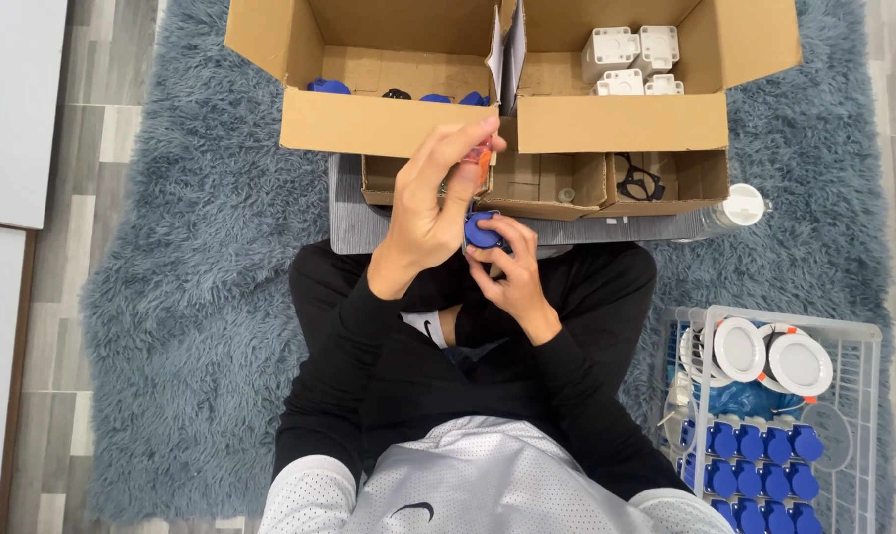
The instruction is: The person sits on a rug and assembles small electrical components. They pick a blue plastic part and a white plastic part from a cardboard box, attach a black ring, and use a screwdriver to tighten screws on the blue part. The assembled unit is placed into a clear plastic crate.
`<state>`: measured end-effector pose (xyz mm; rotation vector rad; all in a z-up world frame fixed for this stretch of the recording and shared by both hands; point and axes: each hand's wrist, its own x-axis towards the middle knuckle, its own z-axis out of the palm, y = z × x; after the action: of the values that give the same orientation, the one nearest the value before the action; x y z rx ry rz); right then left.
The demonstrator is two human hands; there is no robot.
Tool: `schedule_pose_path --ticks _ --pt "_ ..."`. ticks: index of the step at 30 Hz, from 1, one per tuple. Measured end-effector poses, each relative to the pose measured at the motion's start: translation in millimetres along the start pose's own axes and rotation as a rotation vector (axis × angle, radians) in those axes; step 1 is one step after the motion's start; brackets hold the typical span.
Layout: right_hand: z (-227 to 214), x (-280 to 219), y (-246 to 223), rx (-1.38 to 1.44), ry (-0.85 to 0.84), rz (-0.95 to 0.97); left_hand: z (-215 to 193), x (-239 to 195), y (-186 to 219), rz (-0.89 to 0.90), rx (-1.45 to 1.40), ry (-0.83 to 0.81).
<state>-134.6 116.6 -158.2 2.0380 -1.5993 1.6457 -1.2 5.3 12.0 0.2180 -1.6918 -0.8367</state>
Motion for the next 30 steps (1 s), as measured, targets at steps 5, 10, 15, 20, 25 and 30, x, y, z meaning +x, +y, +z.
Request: schedule_pose_path --ticks 5,10,15,20,25,30 --pt "-0.8 0.8 -2.0 -0.003 -0.003 0.007 -2.2 -3.3 -8.8 0.043 0.104 0.03" --pt "-0.4 0.2 0.1 0.007 -0.009 0.007 -1.3 0.6 0.4 -0.01 -0.059 0.004" --pt "-0.4 0.5 -2.1 0.003 -0.001 0.01 -2.8 -8.0 -10.5 0.02 0.103 0.033" --pt "-1.0 0.1 -0.4 0.011 -0.008 0.004 2.1 -3.5 -3.1 -0.006 -0.055 0.005" --pt "-0.4 0.9 -1.0 0.0 -0.007 0.004 0.7 -6.9 -10.5 -0.006 -0.05 -0.007" --pt "-14.2 8.3 -21.6 0.007 -0.148 0.141 -6.1 -10.6 2.7 -0.152 0.121 -0.058"
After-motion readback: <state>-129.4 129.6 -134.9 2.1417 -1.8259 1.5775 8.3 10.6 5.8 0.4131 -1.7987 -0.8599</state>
